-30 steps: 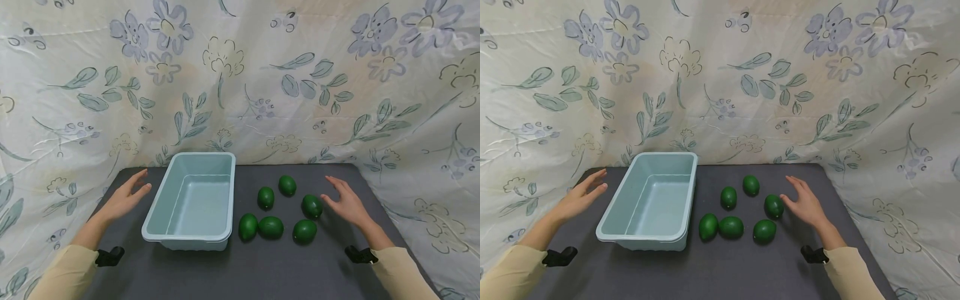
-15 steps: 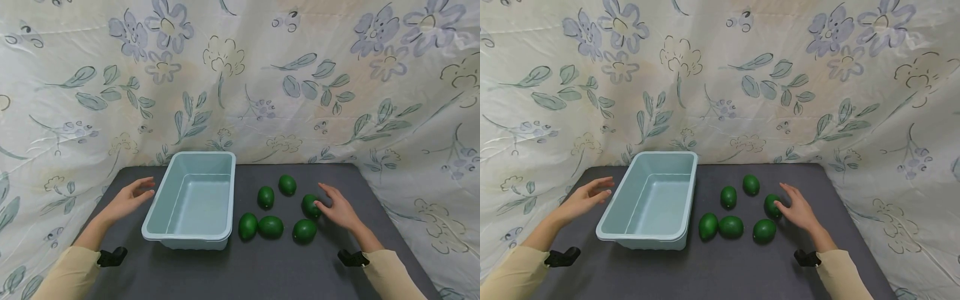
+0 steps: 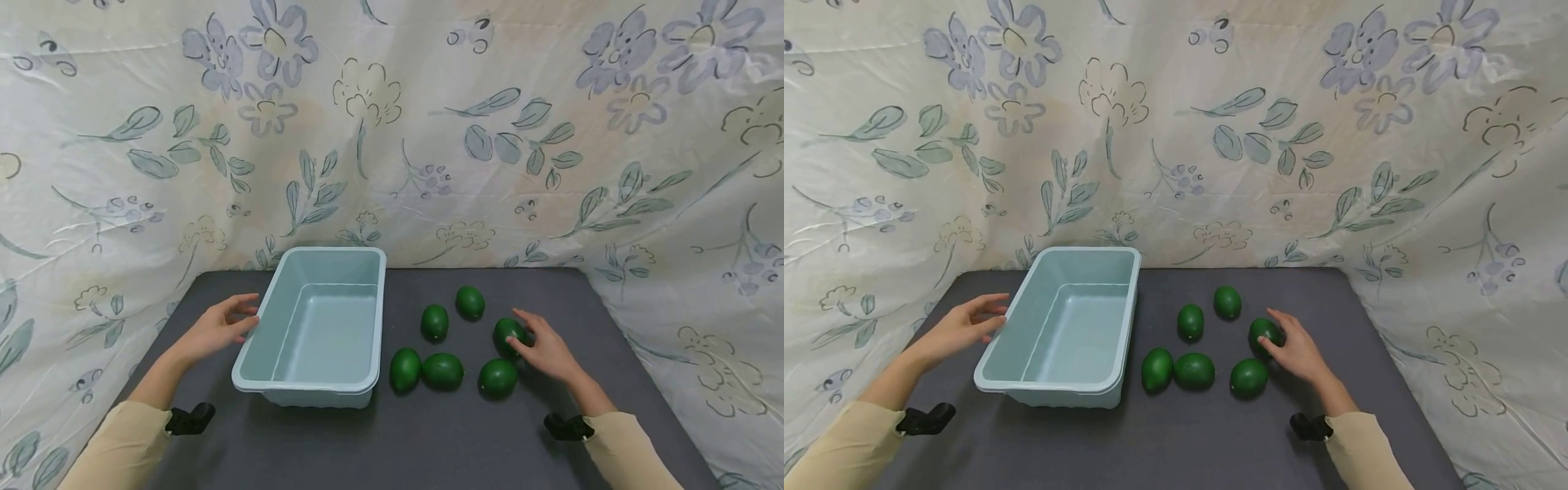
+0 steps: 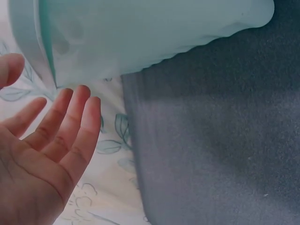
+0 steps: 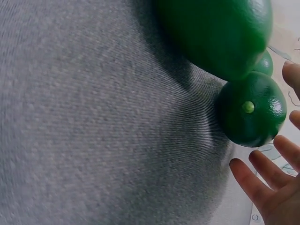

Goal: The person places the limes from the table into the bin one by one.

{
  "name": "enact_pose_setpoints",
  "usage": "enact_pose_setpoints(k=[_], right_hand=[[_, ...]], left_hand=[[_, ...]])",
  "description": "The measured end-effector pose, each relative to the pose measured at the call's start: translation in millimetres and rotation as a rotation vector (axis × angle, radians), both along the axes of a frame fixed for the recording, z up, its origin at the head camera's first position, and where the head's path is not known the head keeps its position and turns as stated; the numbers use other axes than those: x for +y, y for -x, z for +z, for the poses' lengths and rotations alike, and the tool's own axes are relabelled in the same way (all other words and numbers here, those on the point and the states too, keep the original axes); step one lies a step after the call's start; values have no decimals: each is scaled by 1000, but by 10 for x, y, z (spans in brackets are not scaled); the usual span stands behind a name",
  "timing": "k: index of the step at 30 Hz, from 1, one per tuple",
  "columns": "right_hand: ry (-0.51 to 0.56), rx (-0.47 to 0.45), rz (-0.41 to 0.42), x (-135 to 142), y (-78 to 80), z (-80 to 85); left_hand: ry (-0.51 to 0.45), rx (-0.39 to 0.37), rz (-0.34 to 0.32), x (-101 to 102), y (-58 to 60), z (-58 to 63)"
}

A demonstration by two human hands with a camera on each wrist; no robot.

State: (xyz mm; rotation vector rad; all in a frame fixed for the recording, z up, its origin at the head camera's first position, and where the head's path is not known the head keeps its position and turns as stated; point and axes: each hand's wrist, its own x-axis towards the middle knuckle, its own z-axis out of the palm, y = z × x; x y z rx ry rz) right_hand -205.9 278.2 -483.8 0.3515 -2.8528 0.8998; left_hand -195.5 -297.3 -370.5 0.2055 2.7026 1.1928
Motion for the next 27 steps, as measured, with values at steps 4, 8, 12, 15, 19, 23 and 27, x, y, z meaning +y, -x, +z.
enact_pose_setpoints(k=[4, 8, 12, 15, 19, 23, 27], right_hand=[[10, -8, 3, -16, 2, -30], [10, -10, 9, -32, 11, -48], [5, -4, 11, -43, 23, -68], [0, -1, 7, -52, 28, -78], [-4, -8, 4, -62, 30, -81], [4, -15, 1, -61, 33, -81], [7, -17, -1, -54, 36, -85]], left_hand=[[15, -23, 16, 36, 17, 9], [11, -33, 18, 73, 24, 16], [-3, -32, 19, 99, 15, 24], [-9, -33, 28, 106, 14, 22], [-12, -35, 40, 100, 21, 4], [-23, -40, 41, 102, 24, 4], [-25, -51, 43, 118, 29, 21]])
